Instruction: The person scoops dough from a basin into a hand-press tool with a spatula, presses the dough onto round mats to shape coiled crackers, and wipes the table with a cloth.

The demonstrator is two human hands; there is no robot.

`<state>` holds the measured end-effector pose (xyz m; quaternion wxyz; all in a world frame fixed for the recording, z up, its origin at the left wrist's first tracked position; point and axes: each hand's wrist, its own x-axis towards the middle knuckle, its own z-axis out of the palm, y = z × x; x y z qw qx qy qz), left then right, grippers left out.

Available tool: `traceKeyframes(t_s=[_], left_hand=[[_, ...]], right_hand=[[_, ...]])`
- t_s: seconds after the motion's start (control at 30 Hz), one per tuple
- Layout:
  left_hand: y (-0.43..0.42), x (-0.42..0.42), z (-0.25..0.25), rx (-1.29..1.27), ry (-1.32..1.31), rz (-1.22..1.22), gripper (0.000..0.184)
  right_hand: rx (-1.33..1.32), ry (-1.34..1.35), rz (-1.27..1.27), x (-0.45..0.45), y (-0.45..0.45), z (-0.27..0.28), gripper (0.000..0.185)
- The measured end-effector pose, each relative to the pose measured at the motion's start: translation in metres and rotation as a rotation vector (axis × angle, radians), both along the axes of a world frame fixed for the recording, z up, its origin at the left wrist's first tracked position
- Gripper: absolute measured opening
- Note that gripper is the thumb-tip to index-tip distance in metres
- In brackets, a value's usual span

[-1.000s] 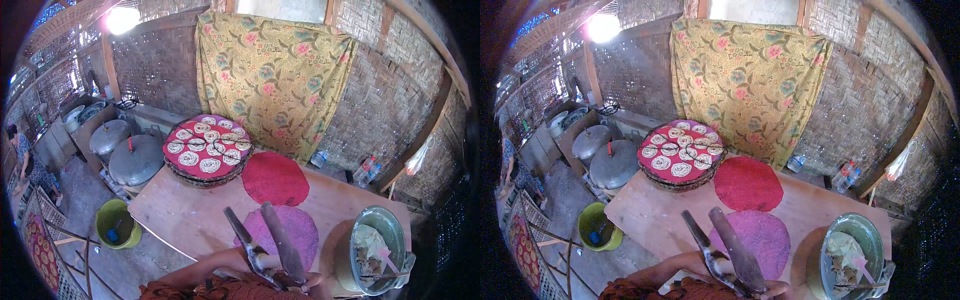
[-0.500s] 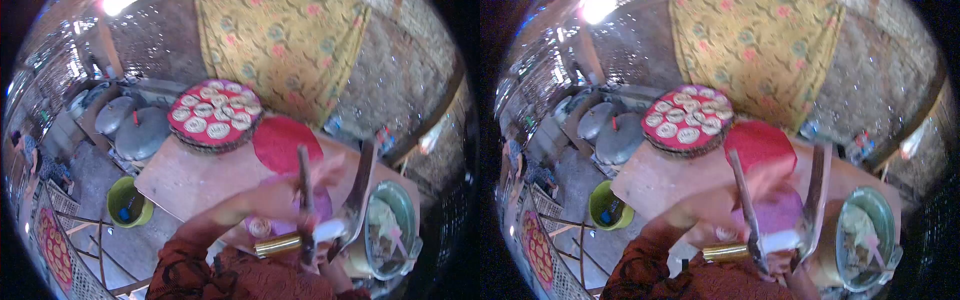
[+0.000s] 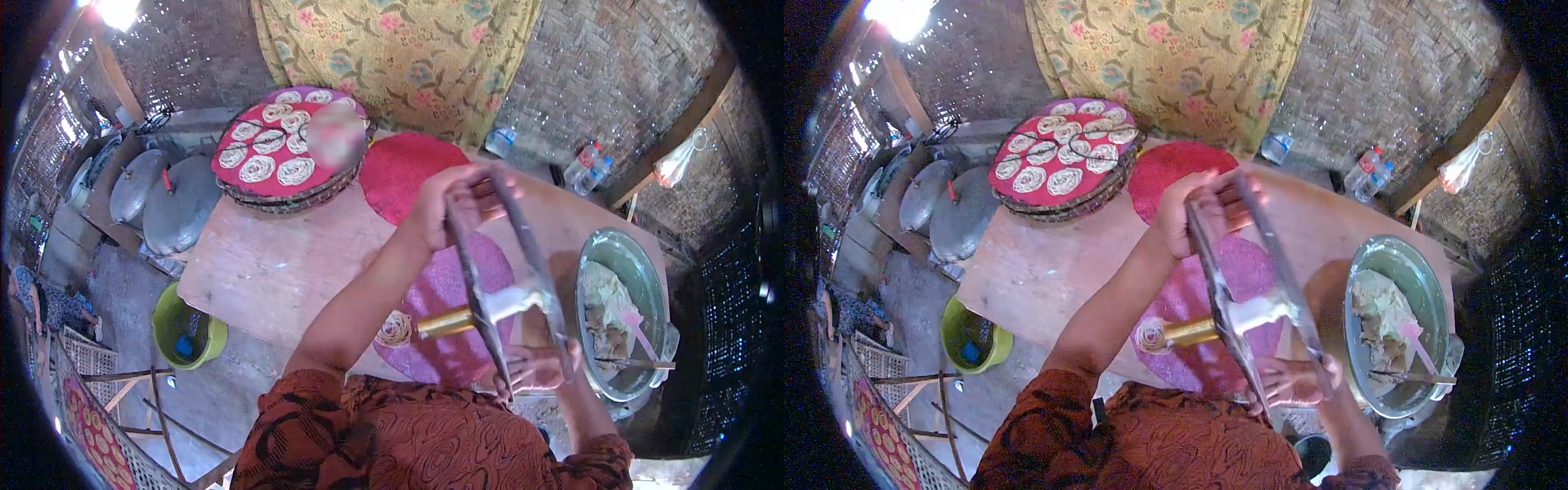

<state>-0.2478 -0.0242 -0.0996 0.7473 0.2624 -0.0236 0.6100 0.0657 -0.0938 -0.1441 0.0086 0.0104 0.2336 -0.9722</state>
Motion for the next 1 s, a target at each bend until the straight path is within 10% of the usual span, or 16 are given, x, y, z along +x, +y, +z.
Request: traceKeyframes(t_s=[0.27,1.0], left_hand=[[-0.034,0.009,-0.167,-0.365,-0.416,0.139,0.053],[-0.056,-0.005,-0.084,-0.216,-0.344,0.296,0.042]], right_hand=[[0.053,-0.586,0.008,0.010,-0.005,-0.011,0.080],[0.896,-0.799,-0.032,-0.004,-0.020,0.060,0.057]])
